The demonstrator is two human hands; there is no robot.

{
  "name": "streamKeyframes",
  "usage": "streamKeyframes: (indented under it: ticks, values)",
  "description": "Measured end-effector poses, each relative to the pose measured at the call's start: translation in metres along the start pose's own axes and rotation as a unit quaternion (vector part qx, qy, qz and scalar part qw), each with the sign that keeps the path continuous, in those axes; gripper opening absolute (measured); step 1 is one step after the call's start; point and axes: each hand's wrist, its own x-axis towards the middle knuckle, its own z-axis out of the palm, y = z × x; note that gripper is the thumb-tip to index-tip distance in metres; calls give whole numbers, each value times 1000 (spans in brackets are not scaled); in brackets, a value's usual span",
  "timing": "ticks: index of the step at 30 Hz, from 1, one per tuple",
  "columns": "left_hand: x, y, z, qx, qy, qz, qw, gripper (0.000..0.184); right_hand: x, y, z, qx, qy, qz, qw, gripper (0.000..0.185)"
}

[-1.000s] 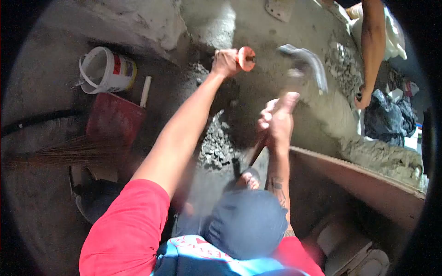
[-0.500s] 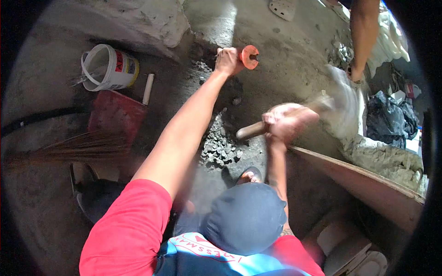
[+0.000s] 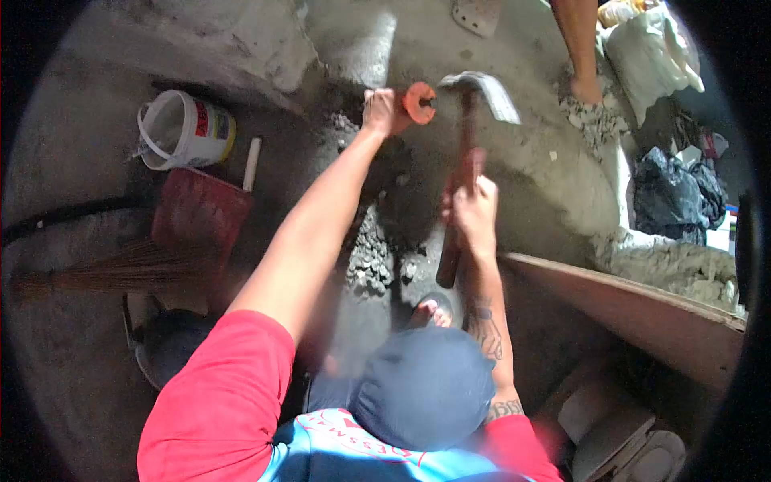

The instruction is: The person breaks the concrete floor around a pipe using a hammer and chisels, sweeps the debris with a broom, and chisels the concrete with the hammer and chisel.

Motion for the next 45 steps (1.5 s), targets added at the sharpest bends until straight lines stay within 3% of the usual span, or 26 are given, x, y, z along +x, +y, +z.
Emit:
streamKeyframes:
  ticks: [1, 2, 3, 5, 7, 9, 10, 11, 12, 13, 14, 15, 17, 18, 19, 21, 23, 25, 26, 27, 29, 31, 35, 37, 42, 45]
  values:
    - [-11, 8, 1, 54, -40, -6, 998, 40, -9, -14, -8, 20, 43, 4, 999, 59]
    - [-11, 7, 1, -22, -36, -13, 999, 35, -11, -6, -13, 209, 57, -39, 975, 57]
    - [-10, 4, 2, -18, -34, -15, 999, 35, -11, 5, -12, 394, 64, -81, 913, 55]
    - [-10, 7, 5, 29, -45, -35, 998, 33, -3, 26, 15, 409, 127, -52, 902, 53]
    - [-12, 5, 7, 5, -30, -29, 999, 33, 12, 34, 34, 75, 25, 146, 986, 64]
    - [-10, 8, 5, 17, -42, -34, 998, 38, 16, 14, 13, 73, 56, 155, 984, 65]
    - [-13, 8, -4, -61, -37, -17, 997, 44, 5, -4, 0, 12, 76, 134, 988, 67]
    - [-20, 12, -1, -66, -47, -22, 996, 44, -5, -12, -10, 82, 99, 105, 986, 64]
    - [-16, 14, 0, -31, -51, -27, 998, 45, -1, 18, -25, 268, 50, 30, 962, 61]
    - [-11, 9, 1, 8, -52, -32, 998, 47, -1, 22, -22, 445, -4, -48, 894, 58]
    - [-9, 1, 12, 1, -58, -25, 998, 47, 0, 29, -5, 400, 68, -83, 910, 52]
    - [-14, -1, 17, 0, -60, -24, 998, 47, 13, 59, 12, 448, 74, 27, 890, 54]
    - [-10, 1, 19, 7, -11, 1, 1000, 47, 12, 29, 36, 118, 7, 160, 980, 57]
    - [-7, 10, 19, 1, -11, 8, 1000, 47, 16, 20, 23, 103, 19, 160, 982, 60]
    - [2, 7, 11, 5, 0, 8, 1000, 47, 18, 12, 10, 109, 41, 163, 980, 64]
    - [-14, 5, 16, 0, -10, -6, 1000, 46, -1, -8, -7, 209, 80, 57, 973, 65]
    - [-9, -12, 32, -47, -17, -7, 999, 46, -7, -3, -1, 402, 82, -51, 910, 64]
    - [-10, 0, 19, -8, -22, -15, 1000, 46, 24, 52, 21, 409, 61, 32, 910, 63]
    - [-9, 0, 22, -8, -18, -10, 1000, 46, 17, 32, 36, 129, -12, 149, 980, 62]
    - [-12, 2, 30, -85, -1, 14, 996, 45, 19, 20, 35, 53, 24, 168, 984, 63]
    - [-5, -3, 21, -151, 30, 32, 988, 45, 29, 18, 21, 114, 17, 192, 975, 63]
    - [-18, 18, -2, 10, -38, -51, 998, 43, 10, 14, 16, 117, 36, 184, 975, 63]
    - [-41, 7, 7, 40, -2, -49, 998, 27, -20, 28, 3, 161, 22, 152, 975, 64]
    - [-65, -7, 6, -69, 138, 54, 987, 17, -35, 25, 2, 162, 16, 176, 971, 65]
    - [-74, -9, 9, -74, 163, 48, 983, 21, -57, 14, -3, 135, 6, 199, 971, 67]
    - [-59, -20, -10, -51, 55, 110, 991, 26, -57, 24, -9, 113, 14, 185, 976, 67]
